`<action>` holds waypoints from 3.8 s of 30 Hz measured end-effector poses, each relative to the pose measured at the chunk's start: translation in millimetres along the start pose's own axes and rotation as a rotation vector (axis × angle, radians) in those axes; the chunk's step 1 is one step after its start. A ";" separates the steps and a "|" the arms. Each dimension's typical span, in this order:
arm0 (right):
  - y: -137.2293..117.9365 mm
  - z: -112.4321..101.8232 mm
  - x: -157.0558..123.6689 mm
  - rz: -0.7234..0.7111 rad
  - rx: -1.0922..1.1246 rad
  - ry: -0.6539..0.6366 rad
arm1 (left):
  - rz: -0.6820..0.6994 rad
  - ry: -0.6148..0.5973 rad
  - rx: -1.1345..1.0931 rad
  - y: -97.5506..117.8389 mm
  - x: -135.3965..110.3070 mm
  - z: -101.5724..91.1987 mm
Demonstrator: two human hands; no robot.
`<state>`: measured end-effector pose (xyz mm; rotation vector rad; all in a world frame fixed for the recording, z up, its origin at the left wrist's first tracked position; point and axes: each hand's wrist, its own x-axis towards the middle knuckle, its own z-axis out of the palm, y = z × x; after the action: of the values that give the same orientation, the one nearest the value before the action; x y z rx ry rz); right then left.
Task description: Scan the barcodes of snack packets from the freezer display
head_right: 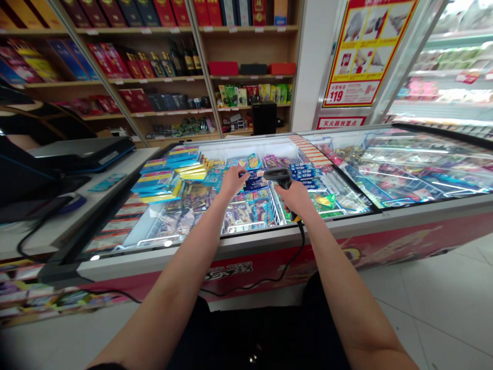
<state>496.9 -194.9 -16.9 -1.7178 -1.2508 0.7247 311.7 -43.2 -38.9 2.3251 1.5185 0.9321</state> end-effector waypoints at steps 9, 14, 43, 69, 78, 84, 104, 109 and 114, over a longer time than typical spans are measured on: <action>5.9 0.3 2.1 -0.011 -0.003 0.008 | 0.009 0.021 0.008 0.4 -2.0 1.6; 8.9 -7.0 -3.6 0.028 0.030 0.034 | 0.057 0.057 -0.035 10.2 -4.7 5.8; 82.5 -119.3 -7.6 0.104 0.270 0.303 | 0.305 0.077 0.180 152.8 -7.7 115.7; 33.7 -52.7 -7.8 0.087 0.101 0.111 | 0.118 0.120 0.189 63.3 -16.8 33.3; 12.5 -6.9 -4.1 0.046 0.084 0.021 | 0.083 0.072 0.366 14.3 -30.6 1.4; 5.5 5.1 -5.0 0.055 0.079 0.006 | 0.145 -0.006 0.262 6.9 -35.9 -0.9; 8.7 6.3 -7.2 0.038 0.080 0.006 | 0.185 -0.077 0.125 10.4 -36.4 6.0; 8.3 5.4 -8.4 0.026 0.066 0.006 | 0.096 -0.008 0.020 8.5 -33.1 6.1; 9.6 4.9 -9.5 0.024 0.042 0.001 | 0.038 0.025 0.000 6.9 -32.6 6.2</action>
<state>494.0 -203.6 -27.9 -1.7012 -1.2079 0.7592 311.8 -74.1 -53.1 2.3589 1.4880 0.9739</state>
